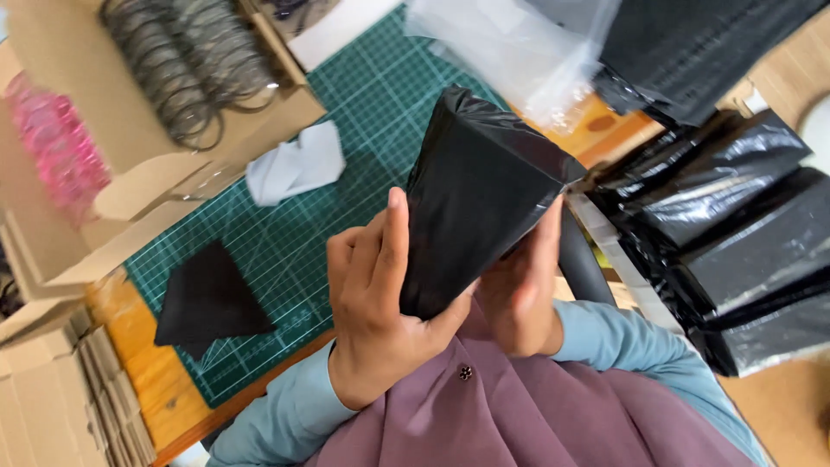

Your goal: The person cleans a pair of eyeglasses with a white cloth, then places them into a small plastic bag. They wrap the bag in bubble wrap, place it into a cardboard box, and seal the box. Finally, they put the box into a black shipping bag. The person repeats the cleaning and bagging process with a second pair of glasses.

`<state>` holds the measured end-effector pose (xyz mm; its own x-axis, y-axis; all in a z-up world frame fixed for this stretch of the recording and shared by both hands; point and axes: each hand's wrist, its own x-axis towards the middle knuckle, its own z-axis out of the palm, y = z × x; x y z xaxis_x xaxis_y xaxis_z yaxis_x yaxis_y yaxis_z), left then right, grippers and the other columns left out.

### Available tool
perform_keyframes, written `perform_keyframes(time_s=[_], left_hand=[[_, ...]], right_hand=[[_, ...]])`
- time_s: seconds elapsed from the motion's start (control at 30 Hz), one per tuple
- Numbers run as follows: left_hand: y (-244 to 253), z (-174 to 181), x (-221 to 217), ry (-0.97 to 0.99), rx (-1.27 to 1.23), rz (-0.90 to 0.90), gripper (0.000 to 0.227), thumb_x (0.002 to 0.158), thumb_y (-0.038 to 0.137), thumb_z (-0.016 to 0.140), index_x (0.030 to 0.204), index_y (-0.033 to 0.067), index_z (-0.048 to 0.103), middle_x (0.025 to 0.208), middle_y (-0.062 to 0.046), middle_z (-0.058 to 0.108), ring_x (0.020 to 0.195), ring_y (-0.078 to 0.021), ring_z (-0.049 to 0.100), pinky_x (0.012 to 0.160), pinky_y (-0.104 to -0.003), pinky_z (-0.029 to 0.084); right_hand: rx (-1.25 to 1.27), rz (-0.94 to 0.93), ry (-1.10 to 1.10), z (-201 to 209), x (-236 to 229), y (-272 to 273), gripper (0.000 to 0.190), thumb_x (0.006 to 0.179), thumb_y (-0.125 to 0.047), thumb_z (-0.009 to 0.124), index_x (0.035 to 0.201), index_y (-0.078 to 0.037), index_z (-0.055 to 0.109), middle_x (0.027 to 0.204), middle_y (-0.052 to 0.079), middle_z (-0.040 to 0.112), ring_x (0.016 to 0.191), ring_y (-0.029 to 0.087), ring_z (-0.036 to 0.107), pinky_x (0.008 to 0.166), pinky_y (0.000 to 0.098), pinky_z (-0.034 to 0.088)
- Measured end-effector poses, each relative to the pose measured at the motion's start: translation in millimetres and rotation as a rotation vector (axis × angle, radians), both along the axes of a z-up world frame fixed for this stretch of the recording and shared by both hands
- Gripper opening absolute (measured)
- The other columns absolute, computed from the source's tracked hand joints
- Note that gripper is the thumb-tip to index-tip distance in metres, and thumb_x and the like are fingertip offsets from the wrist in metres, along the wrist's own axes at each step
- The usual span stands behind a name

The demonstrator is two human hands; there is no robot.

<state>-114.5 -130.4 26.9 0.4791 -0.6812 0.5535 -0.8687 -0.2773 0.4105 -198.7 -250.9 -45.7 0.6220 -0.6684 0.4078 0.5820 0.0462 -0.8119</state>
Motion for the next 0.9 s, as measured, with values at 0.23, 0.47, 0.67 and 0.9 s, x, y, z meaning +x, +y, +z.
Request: perform_keyframes(time_s=[0.23,0.47,0.67,0.9], left_hand=[[-21,-7,-18,0.077,0.221,-0.448,0.114,0.093,0.035,0.086,0.161,-0.0096,0.006,0.168,-0.036,0.028,0.153,-0.0491,0.050,0.115,-0.054,0.047],[-36,-3,-17,0.156,0.494,-0.748,0.105,0.089,0.040,0.090,0.165,0.0127,0.022,0.171,-0.034,0.004,0.132,-0.0347,0.054,0.120,-0.053,0.041],[-50,-7,-18,0.068,0.392,-0.739,0.070,0.098,0.038,0.074,0.155,0.0096,0.045,0.166,-0.032,0.024,0.133,-0.0405,0.058,0.115,-0.053,0.048],[-60,-23,-17,0.058,0.463,-0.726,0.066,0.098,0.038,0.068,0.154,0.0098,0.046,0.162,-0.025,0.037,0.150,-0.0389,0.044,0.121,-0.051,0.040]], right_hand=[[-0.181,-0.301,0.137,-14,-56,-10,0.088,0.103,-0.029,0.054,0.164,0.003,0.000,0.170,0.018,0.022,0.159,0.026,0.029,0.139,0.0438,0.020],[-0.051,-0.561,0.378,17,-129,-74,0.073,0.106,-0.029,0.045,0.165,0.002,0.015,0.170,0.018,0.029,0.159,0.025,0.030,0.138,0.0368,0.022],[-0.325,-0.885,0.576,-6,-239,-150,0.054,0.115,-0.007,0.043,0.165,0.004,0.025,0.164,0.024,0.039,0.149,0.028,0.037,0.132,0.0384,0.029],[-0.124,-0.990,0.721,-101,-299,-192,0.058,0.116,0.003,0.044,0.164,0.000,0.012,0.174,0.020,0.017,0.162,0.029,0.028,0.134,0.0390,0.025]])
